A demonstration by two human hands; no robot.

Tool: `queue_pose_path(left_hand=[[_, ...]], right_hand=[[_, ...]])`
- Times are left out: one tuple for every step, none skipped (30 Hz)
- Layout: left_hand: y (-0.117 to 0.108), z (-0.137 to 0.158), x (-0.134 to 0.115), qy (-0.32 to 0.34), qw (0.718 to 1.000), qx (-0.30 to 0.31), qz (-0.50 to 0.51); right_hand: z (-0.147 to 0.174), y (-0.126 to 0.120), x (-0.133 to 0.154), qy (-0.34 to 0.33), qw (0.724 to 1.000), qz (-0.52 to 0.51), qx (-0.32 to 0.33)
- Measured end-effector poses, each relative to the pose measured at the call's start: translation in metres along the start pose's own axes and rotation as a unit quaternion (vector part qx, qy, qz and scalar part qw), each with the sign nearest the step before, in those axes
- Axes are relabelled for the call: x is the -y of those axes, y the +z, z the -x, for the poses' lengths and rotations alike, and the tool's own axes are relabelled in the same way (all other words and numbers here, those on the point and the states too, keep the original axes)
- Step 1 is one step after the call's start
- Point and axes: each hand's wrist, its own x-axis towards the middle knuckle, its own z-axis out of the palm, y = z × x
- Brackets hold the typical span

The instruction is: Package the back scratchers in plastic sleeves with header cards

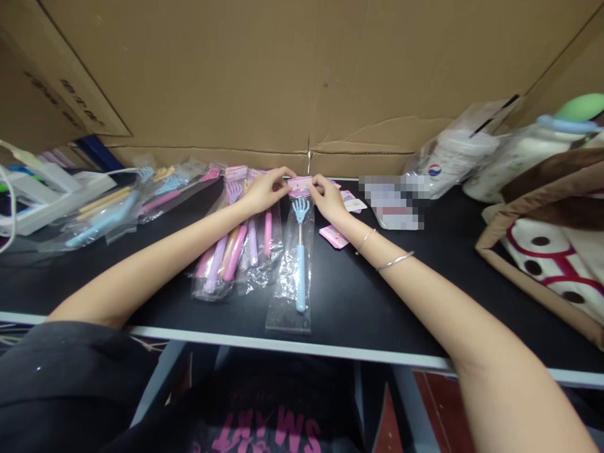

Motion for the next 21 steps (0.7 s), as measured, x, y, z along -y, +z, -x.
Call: queue_pose_path(left_hand=[[0.0, 0.0, 0.001, -0.001, 1.0, -0.001, 0.001], [0.0, 0.0, 0.001, -0.002, 1.0, -0.001, 0.001], [0.001, -0.001, 0.001, -0.003, 1.0, -0.002, 0.001], [0.001, -0.001, 0.001, -0.005, 1.0, -0.002, 0.0], [0.001, -0.001, 0.0, -0.007, 1.0, -0.003, -0.002], [0.0, -0.001, -0.001, -0.01, 1.0, -0.003, -0.005], [0.0, 0.0, -0.002, -0.013, 1.0, -0.003, -0.007], [0.0, 0.0, -0.003, -0.017, 1.0, -0.003, -0.008], [0.0, 0.0, -0.004, -0.021, 1.0, -0.002, -0.009], [-0.001, 0.0, -0.005, -0.024, 1.0, -0.002, -0.009], [-0.001, 0.0, -0.005, -0.026, 1.0, -0.001, -0.008], [-0.001, 0.001, -0.006, -0.027, 1.0, 0.0, -0.007], [-0.001, 0.001, -0.006, -0.027, 1.0, -0.001, -0.007], [-0.001, 0.001, -0.006, -0.026, 1.0, -0.002, -0.007], [0.0, 0.001, -0.005, -0.024, 1.0, -0.003, -0.007], [0.0, 0.001, -0.005, -0.023, 1.0, -0.005, -0.008], [0.0, 0.001, -0.005, -0.021, 1.0, -0.007, -0.009], [0.001, 0.001, -0.004, -0.019, 1.0, -0.008, -0.01], [0.001, 0.001, -0.004, -0.019, 1.0, -0.008, -0.011], [0.001, 0.001, -0.004, -0.019, 1.0, -0.008, -0.012], [0.001, 0.001, -0.004, -0.021, 1.0, -0.006, -0.014]], right_hand=[[0.0, 0.0, 0.0, 0.002, 1.0, -0.003, 0.0], [0.0, 0.0, 0.0, 0.005, 1.0, -0.005, -0.002], [0.0, 0.0, 0.001, 0.008, 1.0, -0.005, -0.005], [0.0, 0.001, 0.002, 0.01, 1.0, -0.004, -0.009], [0.0, 0.001, 0.003, 0.01, 1.0, -0.001, -0.014], [0.001, 0.001, 0.004, 0.008, 1.0, 0.003, -0.018], [0.001, 0.001, 0.006, 0.004, 1.0, 0.01, -0.022], [0.002, 0.001, 0.007, 0.0, 1.0, 0.017, -0.026], [0.002, 0.001, 0.009, -0.003, 0.999, 0.024, -0.031], [0.003, 0.0, 0.011, -0.004, 0.999, 0.031, -0.034], [0.003, 0.0, 0.013, -0.004, 0.999, 0.037, -0.036], [0.004, 0.0, 0.015, -0.003, 0.998, 0.041, -0.037], [0.004, 0.0, 0.016, -0.002, 0.998, 0.043, -0.038], [0.005, 0.0, 0.017, 0.0, 0.998, 0.045, -0.038], [0.005, 0.0, 0.017, 0.001, 0.998, 0.046, -0.036], [0.005, 0.0, 0.017, 0.002, 0.998, 0.047, -0.035], [0.005, 0.0, 0.017, 0.002, 0.998, 0.048, -0.034], [0.004, 0.0, 0.017, 0.004, 0.998, 0.048, -0.034], [0.004, 0.0, 0.016, 0.007, 0.998, 0.049, -0.033], [0.003, 0.0, 0.016, 0.009, 0.998, 0.049, -0.033], [0.003, 0.0, 0.015, 0.011, 0.998, 0.049, -0.034]])
